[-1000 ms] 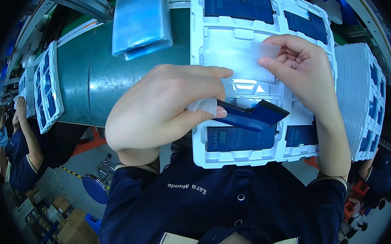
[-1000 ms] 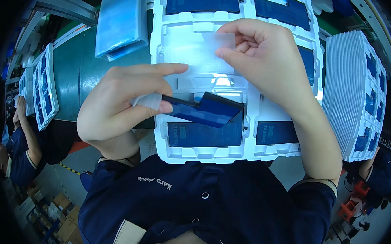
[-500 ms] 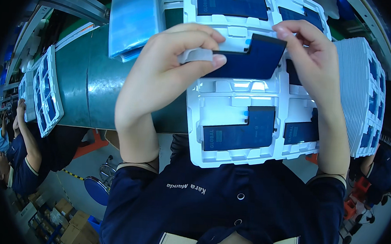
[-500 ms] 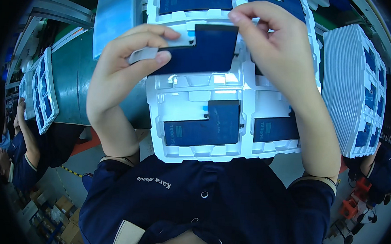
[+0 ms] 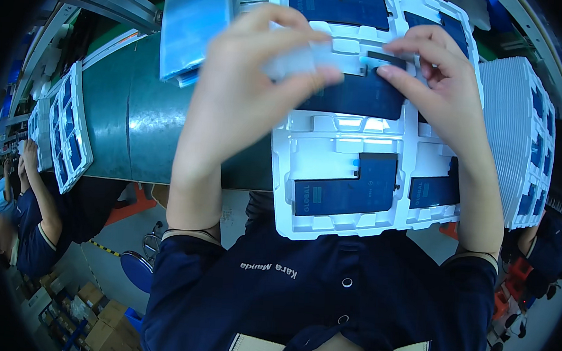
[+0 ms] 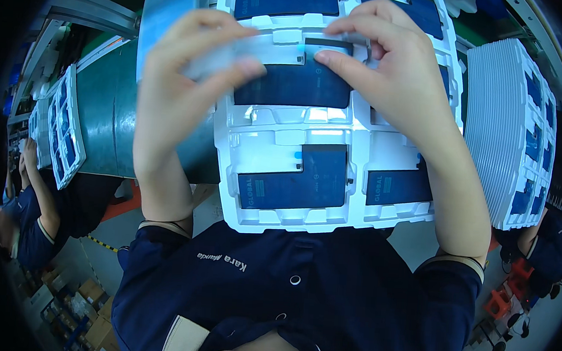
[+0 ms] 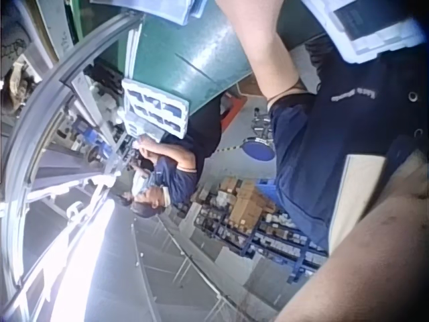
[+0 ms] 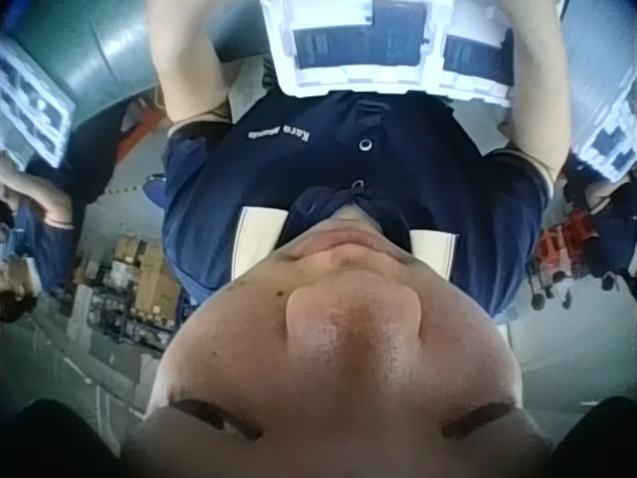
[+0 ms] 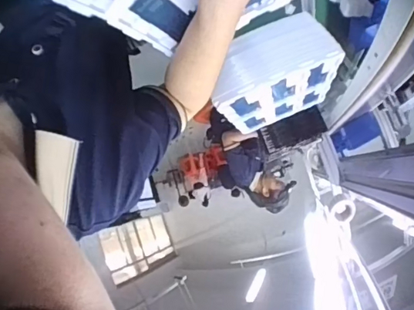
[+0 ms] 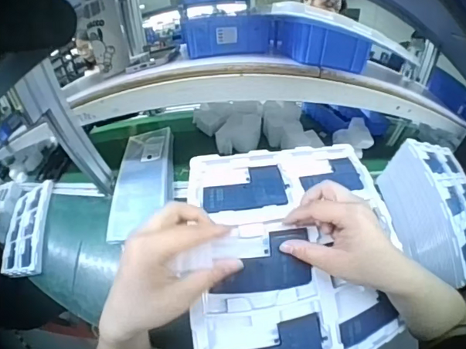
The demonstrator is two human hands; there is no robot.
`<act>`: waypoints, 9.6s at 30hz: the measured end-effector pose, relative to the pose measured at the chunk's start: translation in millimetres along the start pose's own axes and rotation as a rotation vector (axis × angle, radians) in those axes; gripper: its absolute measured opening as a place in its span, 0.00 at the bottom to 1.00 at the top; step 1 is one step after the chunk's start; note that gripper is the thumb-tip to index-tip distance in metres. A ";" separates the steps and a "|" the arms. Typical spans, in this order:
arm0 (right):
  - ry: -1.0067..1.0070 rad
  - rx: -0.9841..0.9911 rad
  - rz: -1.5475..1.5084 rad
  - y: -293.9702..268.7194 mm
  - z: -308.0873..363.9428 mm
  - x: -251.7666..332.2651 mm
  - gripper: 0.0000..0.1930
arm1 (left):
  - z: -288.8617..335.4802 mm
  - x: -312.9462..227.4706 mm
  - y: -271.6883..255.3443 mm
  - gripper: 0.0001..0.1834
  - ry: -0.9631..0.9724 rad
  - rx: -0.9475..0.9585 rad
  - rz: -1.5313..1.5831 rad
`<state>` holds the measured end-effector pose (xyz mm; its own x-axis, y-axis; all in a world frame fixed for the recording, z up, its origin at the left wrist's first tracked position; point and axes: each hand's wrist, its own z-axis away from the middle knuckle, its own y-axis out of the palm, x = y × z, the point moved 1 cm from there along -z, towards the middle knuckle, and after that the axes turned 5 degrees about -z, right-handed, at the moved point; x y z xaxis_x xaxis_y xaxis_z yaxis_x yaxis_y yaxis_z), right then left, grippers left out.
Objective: The person wipes the surface of small blue electronic components using a white cloth. They handle the components one by one from a white plastic tray, wiping each item and placing it back into its slot.
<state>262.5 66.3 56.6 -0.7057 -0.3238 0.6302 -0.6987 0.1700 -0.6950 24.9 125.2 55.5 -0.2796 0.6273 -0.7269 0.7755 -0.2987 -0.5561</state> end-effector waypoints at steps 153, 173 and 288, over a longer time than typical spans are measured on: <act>0.200 -0.145 -0.601 -101.7 -40.6 -130.9 0.06 | -129.7 -39.0 72.1 0.12 0.201 0.572 -0.103; 0.238 0.065 -0.077 -80.3 -39.0 -105.2 0.14 | -112.1 -20.2 76.5 0.12 0.280 0.688 -0.168; -0.172 -0.597 -0.583 -83.5 -28.0 -41.2 0.09 | -119.3 -30.0 83.8 0.33 -0.172 0.024 1.053</act>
<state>346.6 91.5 98.4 -0.2202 -0.6404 0.7358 -0.9237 0.3794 0.0537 165.8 167.2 78.8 0.4471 -0.0644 -0.8922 0.6627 -0.6460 0.3788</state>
